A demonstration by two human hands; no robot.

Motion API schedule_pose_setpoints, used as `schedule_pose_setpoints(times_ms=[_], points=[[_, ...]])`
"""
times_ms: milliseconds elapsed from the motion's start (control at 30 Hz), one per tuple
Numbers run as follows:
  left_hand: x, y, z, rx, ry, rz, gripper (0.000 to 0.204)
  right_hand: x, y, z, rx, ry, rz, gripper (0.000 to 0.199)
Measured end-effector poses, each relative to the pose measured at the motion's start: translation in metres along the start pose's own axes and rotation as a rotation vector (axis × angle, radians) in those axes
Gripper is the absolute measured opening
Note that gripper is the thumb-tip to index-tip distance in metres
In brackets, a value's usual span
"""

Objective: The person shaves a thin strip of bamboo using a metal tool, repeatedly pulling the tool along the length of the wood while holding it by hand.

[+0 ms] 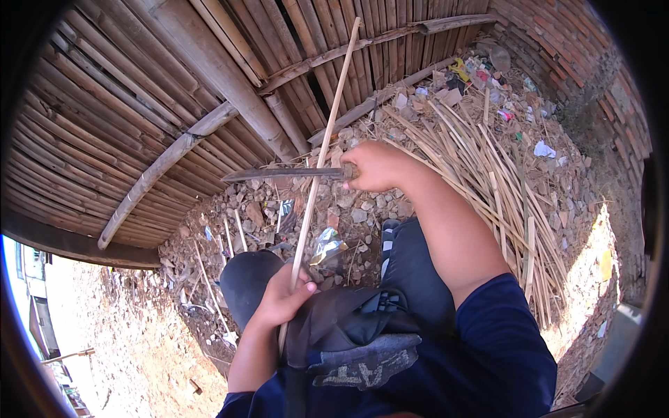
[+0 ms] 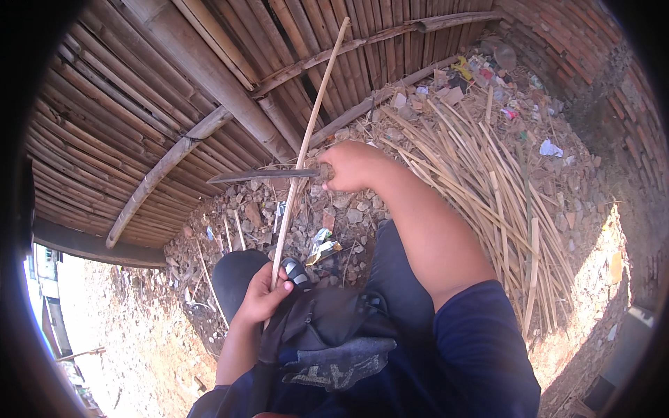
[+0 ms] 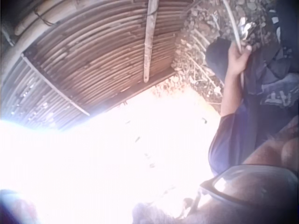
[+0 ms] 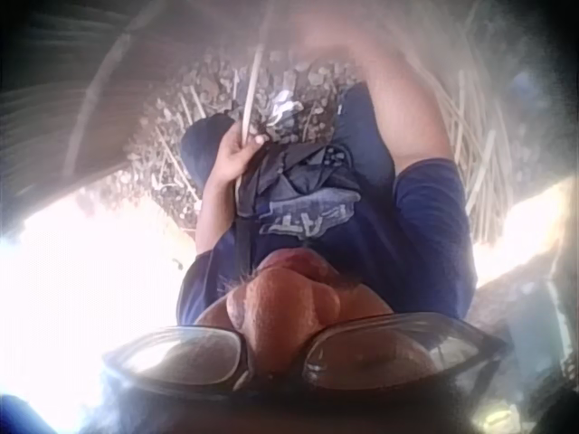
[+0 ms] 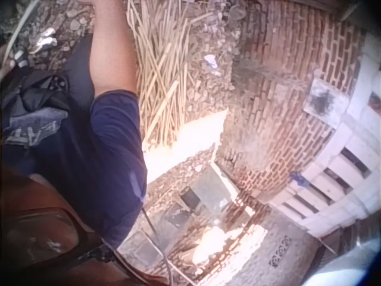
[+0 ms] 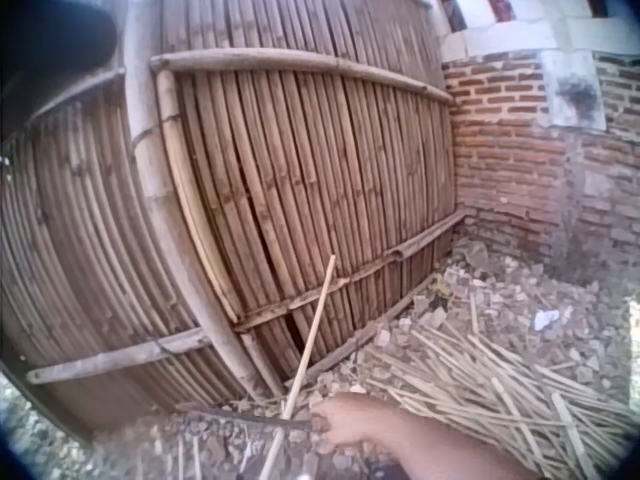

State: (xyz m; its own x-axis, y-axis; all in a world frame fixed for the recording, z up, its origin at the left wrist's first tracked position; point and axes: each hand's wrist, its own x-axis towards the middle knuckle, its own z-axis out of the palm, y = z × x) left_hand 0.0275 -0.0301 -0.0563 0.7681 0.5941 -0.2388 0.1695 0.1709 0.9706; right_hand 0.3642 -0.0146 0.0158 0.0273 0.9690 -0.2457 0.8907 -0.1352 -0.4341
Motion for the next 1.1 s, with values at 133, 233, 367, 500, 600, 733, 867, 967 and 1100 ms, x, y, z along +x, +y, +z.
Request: schedule_pose_setpoints(times_ms=[133,233,367,500,600,733,867,967,1100], points=[[0.001,-0.001,-0.002,0.024,-0.048,-0.021,0.019,0.003,0.027,-0.007,0.143,0.168,0.135,0.051],[0.002,-0.005,-0.003,0.074,-0.022,-0.035,0.021,0.003,0.029,-0.006,0.155,0.202,0.173,0.05],[0.001,0.006,0.004,0.018,0.02,-0.045,0.023,-0.003,0.001,0.006,0.05,0.091,0.013,0.05],[0.0,0.01,0.004,0.008,0.012,-0.056,0.023,0.003,0.009,0.008,0.036,0.045,-0.031,0.047],[0.001,0.01,0.002,0.019,-0.018,-0.043,0.023,0.007,0.03,0.003,0.126,0.165,0.045,0.048],[0.002,0.003,0.0,0.079,-0.026,-0.016,0.023,0.005,0.03,0.0,0.146,0.217,0.119,0.049],[0.001,0.003,0.001,0.053,-0.005,-0.039,0.023,0.001,0.011,0.009,0.038,0.129,0.027,0.048],[-0.001,0.006,0.002,0.013,0.013,-0.053,0.024,-0.003,-0.006,0.004,-0.015,0.016,-0.05,0.049],[0.0,0.007,0.001,0.038,-0.012,-0.055,0.025,0.009,0.023,0.01,0.078,0.212,-0.006,0.047]])
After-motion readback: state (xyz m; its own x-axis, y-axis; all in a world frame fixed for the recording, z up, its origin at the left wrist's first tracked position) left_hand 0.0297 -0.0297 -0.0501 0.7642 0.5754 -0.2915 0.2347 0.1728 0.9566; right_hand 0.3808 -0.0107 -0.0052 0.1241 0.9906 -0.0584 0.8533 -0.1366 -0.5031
